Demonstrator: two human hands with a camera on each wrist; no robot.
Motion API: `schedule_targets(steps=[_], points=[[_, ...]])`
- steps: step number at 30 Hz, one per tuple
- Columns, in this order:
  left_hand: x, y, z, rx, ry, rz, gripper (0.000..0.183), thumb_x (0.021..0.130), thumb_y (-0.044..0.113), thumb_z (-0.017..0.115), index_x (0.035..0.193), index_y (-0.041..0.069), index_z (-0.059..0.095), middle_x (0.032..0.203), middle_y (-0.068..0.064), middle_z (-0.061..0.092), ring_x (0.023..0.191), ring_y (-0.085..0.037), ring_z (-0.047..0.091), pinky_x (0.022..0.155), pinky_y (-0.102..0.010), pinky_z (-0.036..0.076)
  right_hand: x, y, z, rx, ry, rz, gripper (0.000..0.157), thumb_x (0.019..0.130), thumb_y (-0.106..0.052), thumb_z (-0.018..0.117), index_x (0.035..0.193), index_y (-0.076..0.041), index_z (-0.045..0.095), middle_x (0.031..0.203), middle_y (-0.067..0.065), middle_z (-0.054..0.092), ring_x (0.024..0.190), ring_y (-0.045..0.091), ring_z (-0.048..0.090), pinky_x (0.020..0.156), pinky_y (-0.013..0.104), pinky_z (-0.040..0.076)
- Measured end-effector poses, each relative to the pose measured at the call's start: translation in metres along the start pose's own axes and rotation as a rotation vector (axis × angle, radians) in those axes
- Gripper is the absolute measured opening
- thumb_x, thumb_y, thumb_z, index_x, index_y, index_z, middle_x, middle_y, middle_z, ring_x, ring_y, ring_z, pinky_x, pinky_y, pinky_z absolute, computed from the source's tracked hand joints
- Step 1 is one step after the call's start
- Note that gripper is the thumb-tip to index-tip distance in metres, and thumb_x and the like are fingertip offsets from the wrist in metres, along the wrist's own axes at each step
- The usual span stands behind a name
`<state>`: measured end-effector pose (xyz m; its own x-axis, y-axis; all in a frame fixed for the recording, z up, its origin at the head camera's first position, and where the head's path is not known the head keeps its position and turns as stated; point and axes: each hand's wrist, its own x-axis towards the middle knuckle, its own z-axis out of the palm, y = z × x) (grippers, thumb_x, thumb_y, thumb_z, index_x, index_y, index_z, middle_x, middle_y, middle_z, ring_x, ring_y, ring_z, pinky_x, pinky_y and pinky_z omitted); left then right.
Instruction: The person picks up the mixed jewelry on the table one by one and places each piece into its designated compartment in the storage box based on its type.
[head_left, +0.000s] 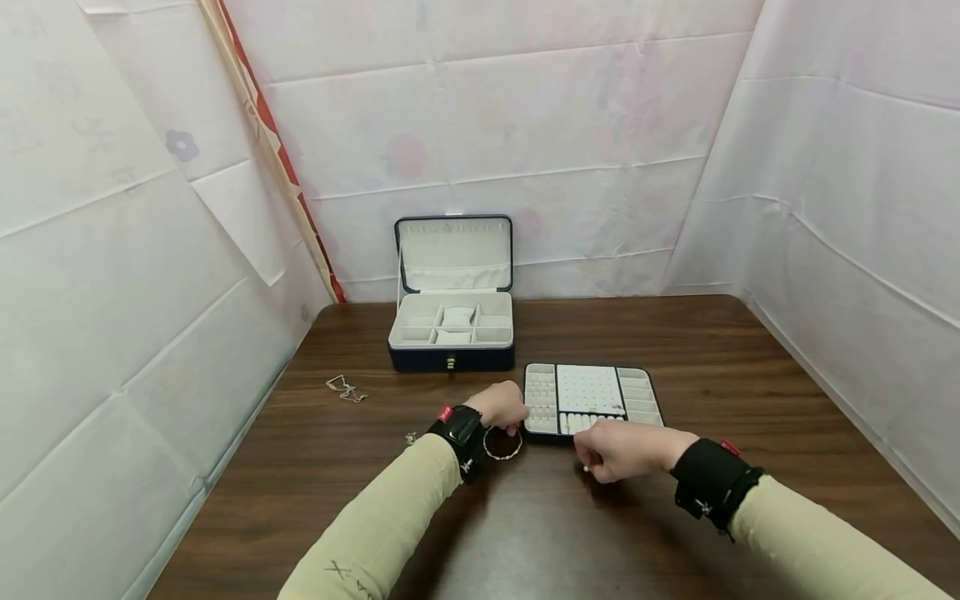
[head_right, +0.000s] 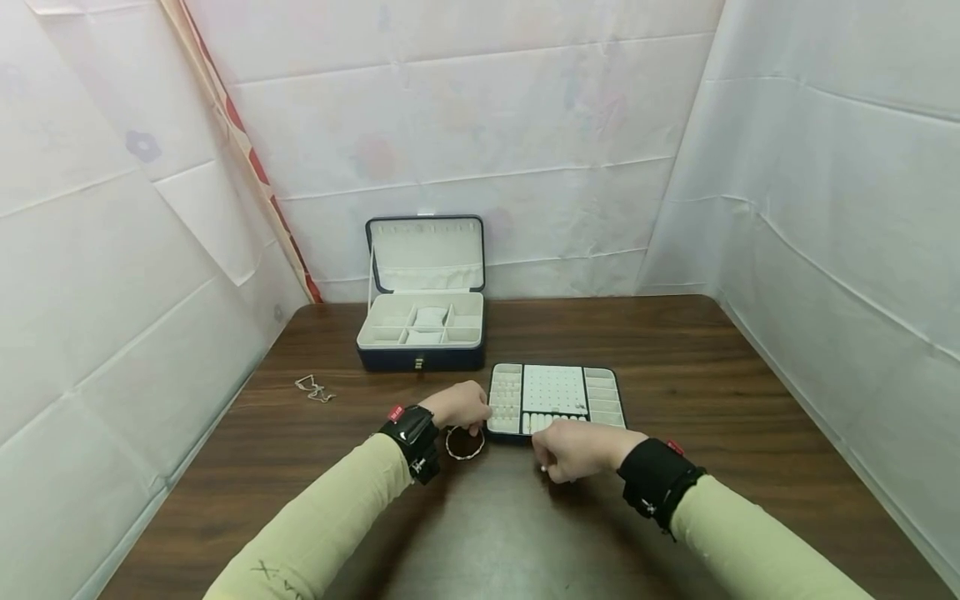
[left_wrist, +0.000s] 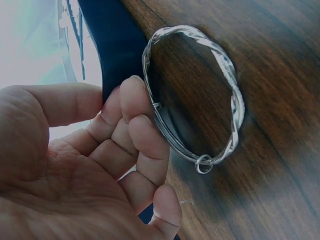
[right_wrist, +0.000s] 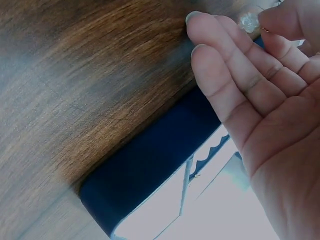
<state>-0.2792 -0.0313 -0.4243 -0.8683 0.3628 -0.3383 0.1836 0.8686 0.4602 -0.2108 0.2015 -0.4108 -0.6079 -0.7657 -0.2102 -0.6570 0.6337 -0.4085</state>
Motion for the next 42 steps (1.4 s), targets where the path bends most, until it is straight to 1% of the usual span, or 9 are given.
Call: schedule_targets(steps=[6, 7, 13, 19, 23, 26, 32, 37, 42], points=[[0.000, 0.001, 0.000, 0.009, -0.004, 0.003, 0.033, 0.088, 0.008, 0.055, 0.055, 0.011, 0.058, 0.052, 0.001, 0.062, 0.049, -0.012, 0.055, 0.051, -0.023, 0.038, 0.000, 0.001, 0.000, 0.002, 0.016, -0.013, 0.019, 0.089, -0.008, 0.071, 0.082, -0.019, 0.057, 0.074, -0.015, 0.052, 0.067, -0.001, 0.045, 0.063, 0.021, 0.043], [-0.009, 0.008, -0.006, 0.002, -0.011, -0.016, 0.034, 0.089, 0.006, 0.054, 0.055, 0.008, 0.059, 0.054, -0.002, 0.064, 0.050, -0.014, 0.057, 0.051, -0.023, 0.038, -0.001, 0.001, 0.000, 0.007, 0.018, -0.012, 0.020, 0.089, -0.008, 0.071, 0.082, -0.019, 0.057, 0.074, -0.016, 0.052, 0.067, -0.001, 0.045, 0.063, 0.020, 0.043], [-0.014, 0.010, -0.006, 0.001, 0.007, -0.002, 0.032, 0.090, 0.006, 0.055, 0.059, 0.007, 0.060, 0.066, -0.011, 0.072, 0.054, -0.017, 0.058, 0.049, -0.022, 0.036, -0.003, 0.004, 0.001, 0.035, 0.058, -0.042, 0.024, 0.091, -0.006, 0.070, 0.080, -0.020, 0.054, 0.071, -0.017, 0.049, 0.065, -0.002, 0.044, 0.062, 0.020, 0.042], [-0.013, 0.009, -0.005, 0.000, 0.010, 0.012, 0.032, 0.091, 0.005, 0.056, 0.059, 0.006, 0.061, 0.065, -0.011, 0.071, 0.053, -0.017, 0.059, 0.048, -0.022, 0.036, -0.004, 0.003, -0.003, 0.098, 0.082, -0.055, 0.024, 0.092, -0.001, 0.067, 0.083, -0.020, 0.054, 0.072, -0.017, 0.051, 0.063, -0.002, 0.047, 0.061, 0.020, 0.043], [-0.012, 0.008, -0.004, 0.001, 0.014, 0.013, 0.032, 0.091, 0.006, 0.056, 0.059, 0.006, 0.061, 0.061, -0.009, 0.069, 0.052, -0.017, 0.059, 0.049, -0.022, 0.036, -0.006, 0.004, -0.006, 0.184, 0.066, -0.061, 0.021, 0.092, 0.006, 0.061, 0.093, -0.015, 0.058, 0.075, -0.011, 0.056, 0.063, 0.000, 0.057, 0.060, 0.022, 0.049], [-0.012, 0.008, -0.004, 0.012, 0.016, 0.014, 0.031, 0.091, 0.006, 0.056, 0.060, 0.005, 0.062, 0.061, -0.008, 0.069, 0.052, -0.016, 0.058, 0.049, -0.023, 0.036, -0.007, 0.005, -0.008, 0.219, 0.068, -0.084, 0.020, 0.093, 0.008, 0.060, 0.098, -0.011, 0.063, 0.077, -0.004, 0.060, 0.065, 0.002, 0.061, 0.061, 0.024, 0.053], [-0.012, 0.007, -0.004, 0.014, 0.010, 0.013, 0.031, 0.091, 0.006, 0.055, 0.061, 0.005, 0.062, 0.058, -0.006, 0.068, 0.051, -0.015, 0.056, 0.049, -0.023, 0.036, -0.011, 0.005, -0.015, 0.254, 0.094, -0.093, 0.012, 0.098, 0.001, 0.063, 0.094, -0.010, 0.067, 0.080, 0.006, 0.068, 0.063, 0.008, 0.064, 0.061, 0.025, 0.054], [-0.011, 0.007, -0.004, 0.012, 0.007, 0.017, 0.032, 0.091, 0.006, 0.055, 0.059, 0.006, 0.061, 0.056, -0.004, 0.065, 0.051, -0.016, 0.055, 0.050, -0.023, 0.036, -0.013, 0.007, -0.020, 0.230, 0.153, -0.090, 0.008, 0.099, -0.003, 0.064, 0.095, -0.010, 0.066, 0.078, 0.004, 0.067, 0.062, 0.009, 0.063, 0.062, 0.025, 0.053], [-0.011, 0.007, -0.004, 0.022, 0.013, 0.019, 0.031, 0.091, 0.006, 0.055, 0.060, 0.005, 0.062, 0.057, -0.004, 0.066, 0.052, -0.015, 0.056, 0.050, -0.023, 0.037, -0.013, 0.013, -0.024, 0.202, 0.220, -0.088, 0.007, 0.098, -0.002, 0.065, 0.098, -0.007, 0.060, 0.077, 0.003, 0.070, 0.063, 0.009, 0.064, 0.064, 0.025, 0.054]])
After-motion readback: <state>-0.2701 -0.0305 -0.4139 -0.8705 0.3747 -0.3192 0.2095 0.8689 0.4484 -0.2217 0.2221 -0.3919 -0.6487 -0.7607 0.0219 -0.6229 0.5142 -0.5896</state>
